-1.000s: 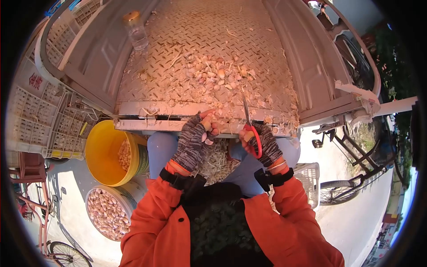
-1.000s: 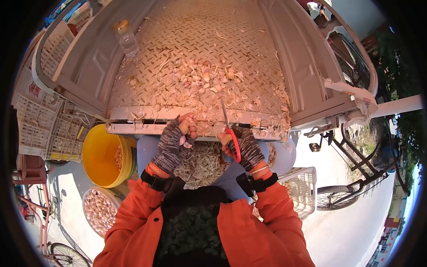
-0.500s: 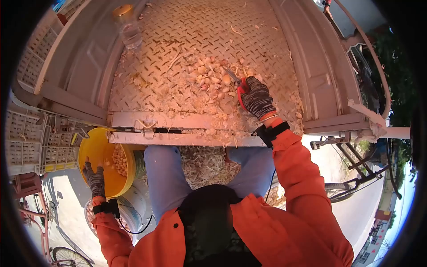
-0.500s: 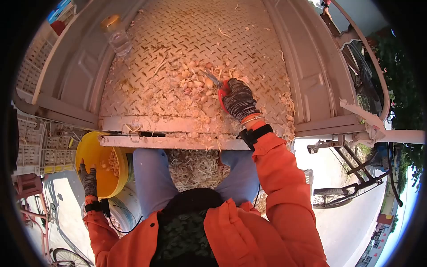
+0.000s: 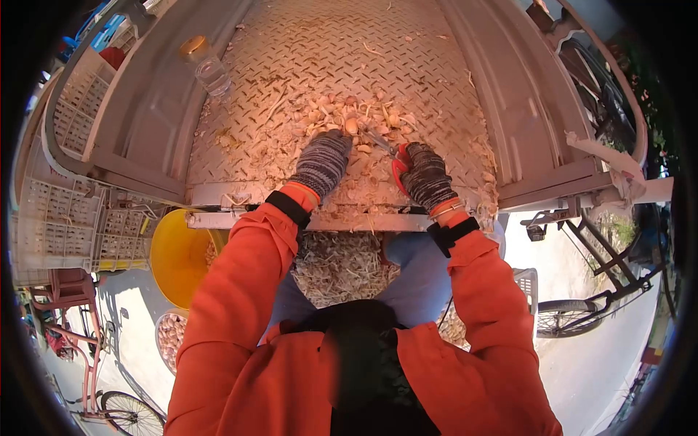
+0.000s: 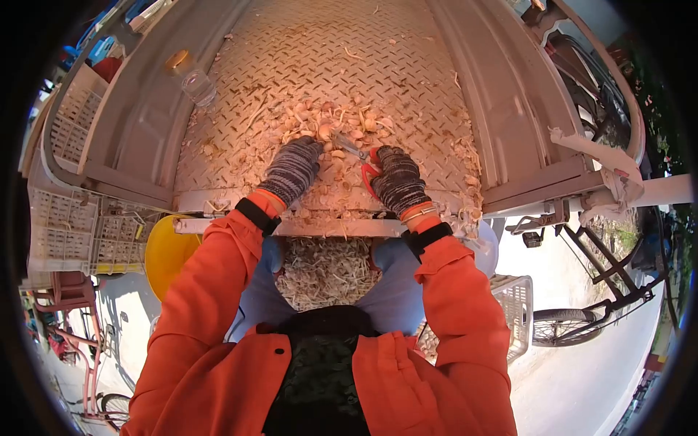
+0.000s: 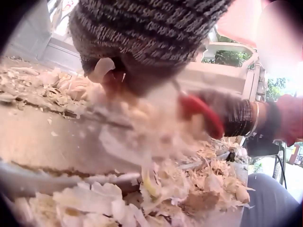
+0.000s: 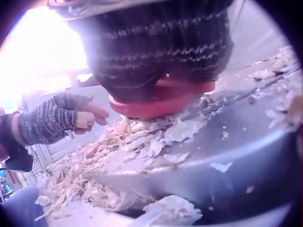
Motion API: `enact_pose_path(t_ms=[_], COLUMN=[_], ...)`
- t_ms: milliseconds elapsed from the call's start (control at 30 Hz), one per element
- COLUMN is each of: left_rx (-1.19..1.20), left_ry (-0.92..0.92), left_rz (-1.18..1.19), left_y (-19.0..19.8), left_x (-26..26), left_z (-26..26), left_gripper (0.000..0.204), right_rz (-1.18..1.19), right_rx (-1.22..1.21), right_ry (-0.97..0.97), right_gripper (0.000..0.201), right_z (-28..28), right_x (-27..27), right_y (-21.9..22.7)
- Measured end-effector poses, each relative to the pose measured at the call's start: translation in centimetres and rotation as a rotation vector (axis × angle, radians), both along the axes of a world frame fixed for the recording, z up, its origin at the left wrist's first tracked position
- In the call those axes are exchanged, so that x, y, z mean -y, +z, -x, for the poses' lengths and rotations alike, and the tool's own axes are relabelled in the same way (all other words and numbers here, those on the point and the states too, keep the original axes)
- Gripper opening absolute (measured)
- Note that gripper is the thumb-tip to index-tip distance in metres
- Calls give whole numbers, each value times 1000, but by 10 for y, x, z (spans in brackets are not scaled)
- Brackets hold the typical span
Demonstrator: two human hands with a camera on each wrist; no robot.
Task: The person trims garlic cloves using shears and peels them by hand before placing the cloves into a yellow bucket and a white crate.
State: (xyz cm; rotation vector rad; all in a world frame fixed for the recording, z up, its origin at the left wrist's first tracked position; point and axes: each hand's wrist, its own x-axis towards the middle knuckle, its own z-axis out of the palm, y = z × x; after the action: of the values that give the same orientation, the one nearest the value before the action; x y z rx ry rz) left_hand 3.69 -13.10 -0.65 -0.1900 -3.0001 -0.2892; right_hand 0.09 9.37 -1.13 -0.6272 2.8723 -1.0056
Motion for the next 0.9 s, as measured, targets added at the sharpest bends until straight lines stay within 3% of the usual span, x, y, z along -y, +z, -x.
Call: enact_pose_path(t_ms=[133,200,233,267,333,400,433,467,500,533,567,600,667,700,733,833,900], left_rx=[73,320,287,299,426,458,420,420,420,417,492,486,-54,124,112,-5,11], left_ry=[-56,124,278,289,555,535,546,552,535,512,532,531,-74,-34,-29,-139,-135], left_rz=[35,-317,-624,-625,-2168,-2369,-2538,-2546,-2505,-2462,-2119,-2131,-752,-588,-602,-280,-349], left_y=[23,45,49,41,24,24,12,7,2,-2,10,5,-8,2,0,-12,-12], left_x=[-10,-7,-5,-3,0,-17,-17,-15,-11,-6,4,7,7,0,-3,-8,-7], left_z=[13,12,3,-11,-38,-64,-71,-74,-77,-78,-78,-74,-65,-63,-60,-51,-50], left_gripper=[29,26,22,22,18,22,26,26,25,23,21,21,24,29,29,29,25], right_rz=[-18,242,219,215,289,441,374,304,326,245,257,267,221,195,169,96,95], right_rx=[-111,55,77,93,-57,-45,-144,-240,-91,-134,-86,-34,88,77,61,5,-48], right_ry=[29,-118,-197,-192,-68,97,160,222,167,74,55,37,71,52,34,84,181], right_gripper=[34,27,22,22,21,26,27,28,29,30,31,32,35,36,37,34,30], right_z=[-5,-7,-10,-15,-20,-23,-25,-32,-32,-27,-15,-1,20,25,31,10,12], right_x=[-8,-4,-2,0,8,35,41,49,55,57,54,46,30,27,25,39,45], right_y=[6,21,35,44,57,53,43,52,59,58,46,25,-4,-9,-12,25,22])
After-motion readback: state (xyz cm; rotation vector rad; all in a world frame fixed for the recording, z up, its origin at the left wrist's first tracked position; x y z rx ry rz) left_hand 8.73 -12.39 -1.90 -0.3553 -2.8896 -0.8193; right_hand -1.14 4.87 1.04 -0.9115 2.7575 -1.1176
